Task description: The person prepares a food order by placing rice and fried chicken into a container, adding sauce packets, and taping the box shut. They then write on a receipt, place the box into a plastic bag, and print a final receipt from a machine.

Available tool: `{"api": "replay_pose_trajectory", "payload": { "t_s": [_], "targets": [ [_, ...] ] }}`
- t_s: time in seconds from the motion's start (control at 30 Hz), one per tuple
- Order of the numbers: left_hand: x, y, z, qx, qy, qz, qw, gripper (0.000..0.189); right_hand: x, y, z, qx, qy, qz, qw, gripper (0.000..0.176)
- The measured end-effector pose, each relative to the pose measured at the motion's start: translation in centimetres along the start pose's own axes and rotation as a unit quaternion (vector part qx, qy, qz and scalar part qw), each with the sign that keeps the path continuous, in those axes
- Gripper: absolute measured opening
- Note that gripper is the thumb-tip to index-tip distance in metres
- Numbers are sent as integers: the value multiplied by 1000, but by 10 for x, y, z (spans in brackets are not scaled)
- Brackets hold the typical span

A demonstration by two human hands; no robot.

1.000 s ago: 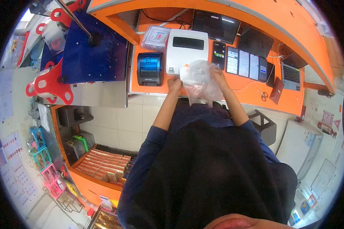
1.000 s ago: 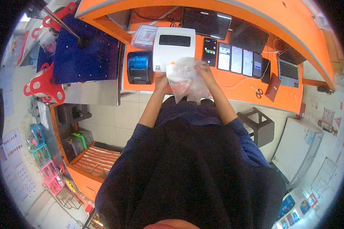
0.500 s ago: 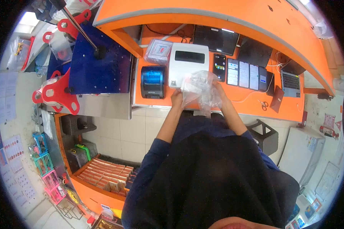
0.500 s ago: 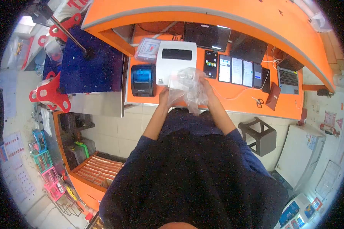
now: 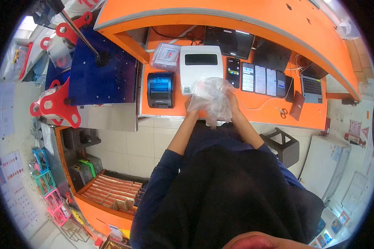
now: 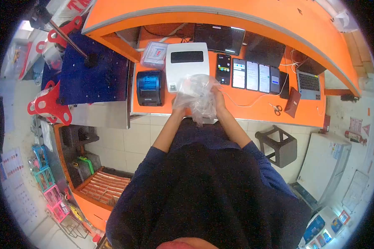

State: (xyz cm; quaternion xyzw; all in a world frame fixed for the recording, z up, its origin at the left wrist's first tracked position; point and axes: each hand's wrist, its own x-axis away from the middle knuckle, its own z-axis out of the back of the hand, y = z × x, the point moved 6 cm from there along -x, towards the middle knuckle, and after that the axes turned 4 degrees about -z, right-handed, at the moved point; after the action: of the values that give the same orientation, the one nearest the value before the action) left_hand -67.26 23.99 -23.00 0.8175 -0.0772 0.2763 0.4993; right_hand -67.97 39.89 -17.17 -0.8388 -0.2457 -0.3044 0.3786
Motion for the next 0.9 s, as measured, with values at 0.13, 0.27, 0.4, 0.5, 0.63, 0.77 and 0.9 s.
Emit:
{"api": "replay_pose_trajectory", "payload": {
  "t_s": [0.13, 0.27, 0.4, 0.5, 0.63, 0.77, 0.9],
  "targets": [
    [14, 17, -9, 10, 3, -12, 1000, 40, -42, -23, 54, 352, 91, 185, 913, 36],
    [14, 18, -9, -22, 2, 20, 1000, 44, -25, -34, 29, 352, -6, 180, 918, 33],
    [4, -4, -1, -7, -22, 25, 999, 32, -20, -29, 28, 324, -28, 173, 930, 34],
    [2, -9, 7, 54, -56, -50, 996, 30, -50, -14, 48, 303, -51, 145, 940, 36],
    [4, -5, 8, -6, -9, -32, 999, 32, -48, -9, 40, 268, -66, 168, 946, 35],
    [-6, -19, 27, 72, -34, -106, 991, 28, -34, 6, 33, 218, -86, 140, 962, 46],
    [-5, -10, 9, -15, -75, -64, 995, 29, -23, -3, 26, 120, -54, 205, 970, 49]
  ]
}}
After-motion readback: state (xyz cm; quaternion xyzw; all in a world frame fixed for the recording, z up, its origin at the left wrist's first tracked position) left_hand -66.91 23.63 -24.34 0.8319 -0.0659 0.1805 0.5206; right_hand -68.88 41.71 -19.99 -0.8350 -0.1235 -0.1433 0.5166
